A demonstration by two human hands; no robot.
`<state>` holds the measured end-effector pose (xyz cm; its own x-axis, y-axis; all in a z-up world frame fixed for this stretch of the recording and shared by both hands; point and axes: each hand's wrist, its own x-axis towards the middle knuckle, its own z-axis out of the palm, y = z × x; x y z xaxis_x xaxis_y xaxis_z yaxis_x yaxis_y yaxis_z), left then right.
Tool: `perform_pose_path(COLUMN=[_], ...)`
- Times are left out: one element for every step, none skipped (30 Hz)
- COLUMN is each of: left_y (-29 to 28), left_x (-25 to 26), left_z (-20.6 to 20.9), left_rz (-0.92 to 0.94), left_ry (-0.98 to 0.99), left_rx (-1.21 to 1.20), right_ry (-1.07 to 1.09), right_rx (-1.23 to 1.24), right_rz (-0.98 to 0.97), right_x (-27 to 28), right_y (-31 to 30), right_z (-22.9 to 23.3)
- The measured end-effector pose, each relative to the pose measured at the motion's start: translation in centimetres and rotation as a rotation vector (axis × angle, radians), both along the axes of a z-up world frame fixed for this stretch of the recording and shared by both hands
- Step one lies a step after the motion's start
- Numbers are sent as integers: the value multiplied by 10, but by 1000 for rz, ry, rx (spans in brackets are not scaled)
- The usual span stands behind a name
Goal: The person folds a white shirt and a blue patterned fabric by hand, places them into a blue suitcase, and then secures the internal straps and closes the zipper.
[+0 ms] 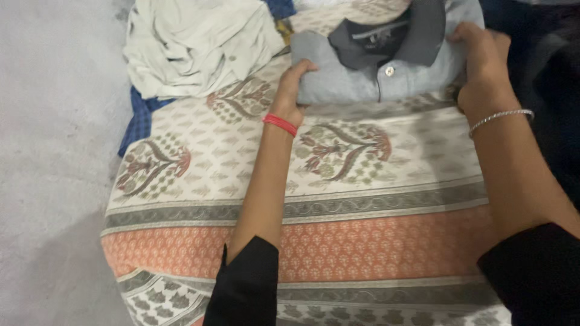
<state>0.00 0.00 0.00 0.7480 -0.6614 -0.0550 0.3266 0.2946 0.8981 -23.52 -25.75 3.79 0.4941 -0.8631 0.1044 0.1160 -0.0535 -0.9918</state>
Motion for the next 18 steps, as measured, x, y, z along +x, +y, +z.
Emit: perform_pose_path(left_y=[-7, -15, -27, -40, -54, -68, -83, -100, -116, -131, -145, -157, -169, -177, -183, -191, -196, -204], left_x=[-2, -6, -13, -22, -32, -44, -60, -81, -104, -128, -153, -177, -200, -222, -243, -263, -283, -302], left_z=[8, 15, 22, 31, 42, 53, 62, 70, 76, 83, 87, 91, 95, 96, 93, 88, 81, 72], left_rz=[-6, -12, -20, -34, -44, -54, -57, -60, -62, -86, -113, -147, -187, -234, -278, -326, -370, -413], left_ry=[-16, -30, -41, -33, -24, -14, -52, -90, -126, -143, -163, -150, -137, -156, -173, -199, -224, -248], left_rx=[-65, -130, -198, -211, -224, -237, -214, -192, -168, -147, -123, -105, -90, -96, -102, -157, -209, -262], right_ry=[-31, -62, -91, 36, 65, 33, -9, -60, -70, -71, -68, -50, -32, -21, -3, 15, 36, 61], right_rx=[11, 21, 28, -520, -702, -572, -484, -341, -279, -232, -197, -185, -175, -171, -173, -175, -171, -170], right_rz=[-22, -43, -67, -110, -154, -149, -158, -160, -161, -166, -174, -182, -191, -204, -216, -227, -234, -240], right_x=[-3, -11, -25, -49, -68, -84, -98, -110, -124, -138, -154, -170, -188, -206, -223, -238, -253, -268], right_y=[1, 0, -3, -6, -9, -12, -16, -20, -23, -26, -28, -29, -30, -30, -32, -31, -29, -25], right_z=[15, 29, 43, 53, 64, 72, 80, 85, 86, 86, 82, 77, 75, 72, 69, 65, 60, 53])
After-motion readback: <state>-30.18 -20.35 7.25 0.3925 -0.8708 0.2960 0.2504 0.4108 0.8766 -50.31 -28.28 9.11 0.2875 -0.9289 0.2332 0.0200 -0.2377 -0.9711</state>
